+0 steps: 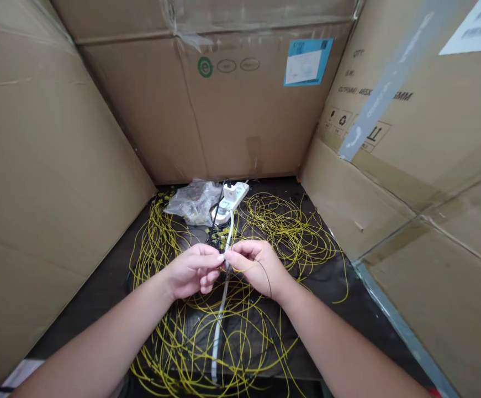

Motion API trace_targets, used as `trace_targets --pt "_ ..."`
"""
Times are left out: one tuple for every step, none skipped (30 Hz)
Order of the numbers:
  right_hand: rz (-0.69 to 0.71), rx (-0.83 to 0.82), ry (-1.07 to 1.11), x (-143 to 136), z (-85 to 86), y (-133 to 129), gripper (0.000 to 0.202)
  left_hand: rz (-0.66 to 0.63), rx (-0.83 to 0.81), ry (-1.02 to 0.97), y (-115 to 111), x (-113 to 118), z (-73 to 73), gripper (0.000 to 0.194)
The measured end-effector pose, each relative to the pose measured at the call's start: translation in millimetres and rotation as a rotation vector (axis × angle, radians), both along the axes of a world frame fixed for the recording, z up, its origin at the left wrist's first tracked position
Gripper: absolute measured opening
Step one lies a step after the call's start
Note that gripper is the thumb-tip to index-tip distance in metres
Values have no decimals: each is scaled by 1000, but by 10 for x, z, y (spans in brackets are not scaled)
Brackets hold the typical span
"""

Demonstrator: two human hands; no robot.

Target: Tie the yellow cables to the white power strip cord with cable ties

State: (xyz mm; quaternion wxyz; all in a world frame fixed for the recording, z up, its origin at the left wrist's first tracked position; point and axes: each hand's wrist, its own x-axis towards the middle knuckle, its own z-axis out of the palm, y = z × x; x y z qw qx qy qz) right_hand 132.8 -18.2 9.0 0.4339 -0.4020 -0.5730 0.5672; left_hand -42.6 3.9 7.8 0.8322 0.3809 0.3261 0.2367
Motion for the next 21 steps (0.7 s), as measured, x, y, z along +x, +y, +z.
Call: trace_targets --pt "-20 5 1 -6 -3 -2 26 3 -16 -14 -2 7 1 22" --pt "-50 15 4 -12 -8 -3 27 8 -30 -32 -2 12 2 21" --pt "-93 27 4 -18 -14 -3 27 16 -40 -54 -2 15 2 20" --pt "-145 45 -1 -23 -21 -1 26 26 -45 -73 -1 18 1 19" --pt "-200 66 -11 -29 -28 0 25 37 -44 -90 0 21 -2 17" --pt "-247 89 -28 -35 -36 1 24 52 -40 -101 0 23 -6 16" --pt "-281 112 -47 -41 -45 1 23 68 -34 -109 0 26 -11 14" --pt "-301 132 -66 -47 -53 -1 23 86 -28 -113 -1 29 -17 14" --pt "-310 144 -80 -53 -62 -3 23 103 -21 -115 -2 33 -22 14" --pt "-311 150 -88 -59 -69 -5 22 116 -11 -114 -4 37 -26 15" --pt "-306 150 -89 -63 -76 -8 22 125 -1 -110 -6 41 -29 16" --pt "-295 148 -84 -68 -81 -10 21 129 10 -106 -9 43 -31 16" --pt "-276 144 -73 -71 -83 -12 19 126 24 -103 -11 45 -30 15" --pt "-246 139 -61 -73 -82 -13 17 119 38 -100 -14 45 -29 14" --pt "-208 135 -49 -73 -80 -14 16 109 54 -97 -18 44 -26 13" --pt "-168 130 -40 -73 -75 -14 15 98 72 -92 -22 43 -24 13" --pt "-136 126 -37 -71 -71 -15 15 87 91 -84 -26 41 -21 13" --pt "-118 125 -41 -69 -68 -15 14 76 108 -74 -29 40 -19 13" --pt "-114 127 -52 -67 -66 -16 14 66 122 -62 -33 39 -17 13" --pt "-124 134 -66 -66 -66 -18 14 59 132 -50 -37 40 -16 13" --pt "-143 146 -81 -66 -68 -20 15 52 140 -42 -40 43 -14 14"
